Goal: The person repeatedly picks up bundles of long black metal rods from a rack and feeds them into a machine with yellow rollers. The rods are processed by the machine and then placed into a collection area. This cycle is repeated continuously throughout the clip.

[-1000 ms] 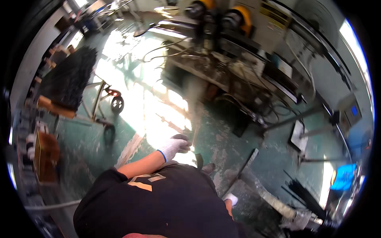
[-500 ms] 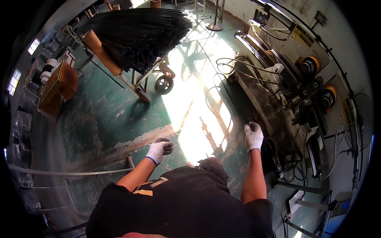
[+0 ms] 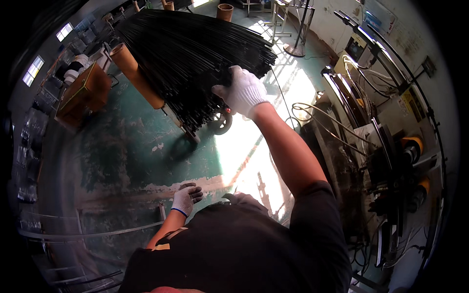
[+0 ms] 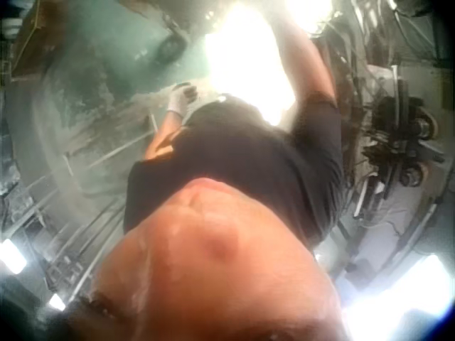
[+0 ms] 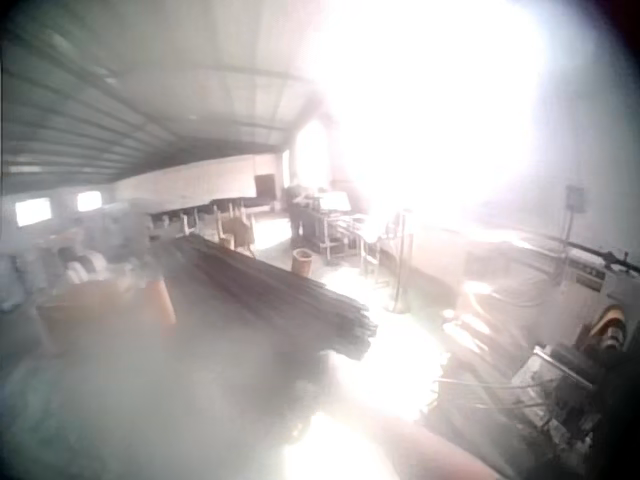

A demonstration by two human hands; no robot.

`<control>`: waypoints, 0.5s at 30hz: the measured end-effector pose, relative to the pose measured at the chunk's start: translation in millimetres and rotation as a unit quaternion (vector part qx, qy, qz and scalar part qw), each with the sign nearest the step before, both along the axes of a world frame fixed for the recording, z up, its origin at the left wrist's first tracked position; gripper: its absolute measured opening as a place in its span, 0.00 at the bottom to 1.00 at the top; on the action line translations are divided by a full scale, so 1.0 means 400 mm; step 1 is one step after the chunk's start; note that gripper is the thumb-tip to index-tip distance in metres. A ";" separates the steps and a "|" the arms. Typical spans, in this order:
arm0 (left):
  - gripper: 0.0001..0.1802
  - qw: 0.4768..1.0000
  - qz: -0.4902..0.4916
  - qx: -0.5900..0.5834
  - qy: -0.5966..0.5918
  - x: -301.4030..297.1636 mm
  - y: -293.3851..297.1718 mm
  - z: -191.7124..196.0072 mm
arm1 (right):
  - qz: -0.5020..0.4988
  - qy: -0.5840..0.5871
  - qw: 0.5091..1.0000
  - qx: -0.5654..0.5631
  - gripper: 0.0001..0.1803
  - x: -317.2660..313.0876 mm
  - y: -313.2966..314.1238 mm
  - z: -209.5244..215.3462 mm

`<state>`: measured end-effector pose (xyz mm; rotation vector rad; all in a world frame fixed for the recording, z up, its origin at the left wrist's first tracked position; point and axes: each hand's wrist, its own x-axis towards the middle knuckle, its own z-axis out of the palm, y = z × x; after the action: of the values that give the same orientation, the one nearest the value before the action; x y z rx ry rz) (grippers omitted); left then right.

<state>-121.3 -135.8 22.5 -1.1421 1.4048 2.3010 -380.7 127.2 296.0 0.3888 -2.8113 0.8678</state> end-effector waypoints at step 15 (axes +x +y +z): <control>0.11 0.998 0.002 0.058 -0.036 -0.371 -0.055 -0.006 | 0.060 -0.131 0.961 0.238 0.34 -0.533 -0.346 0.065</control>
<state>-269.6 -157.7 20.0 -1.1818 1.2271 2.2864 -593.9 -11.1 321.9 0.5492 -3.2640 0.2591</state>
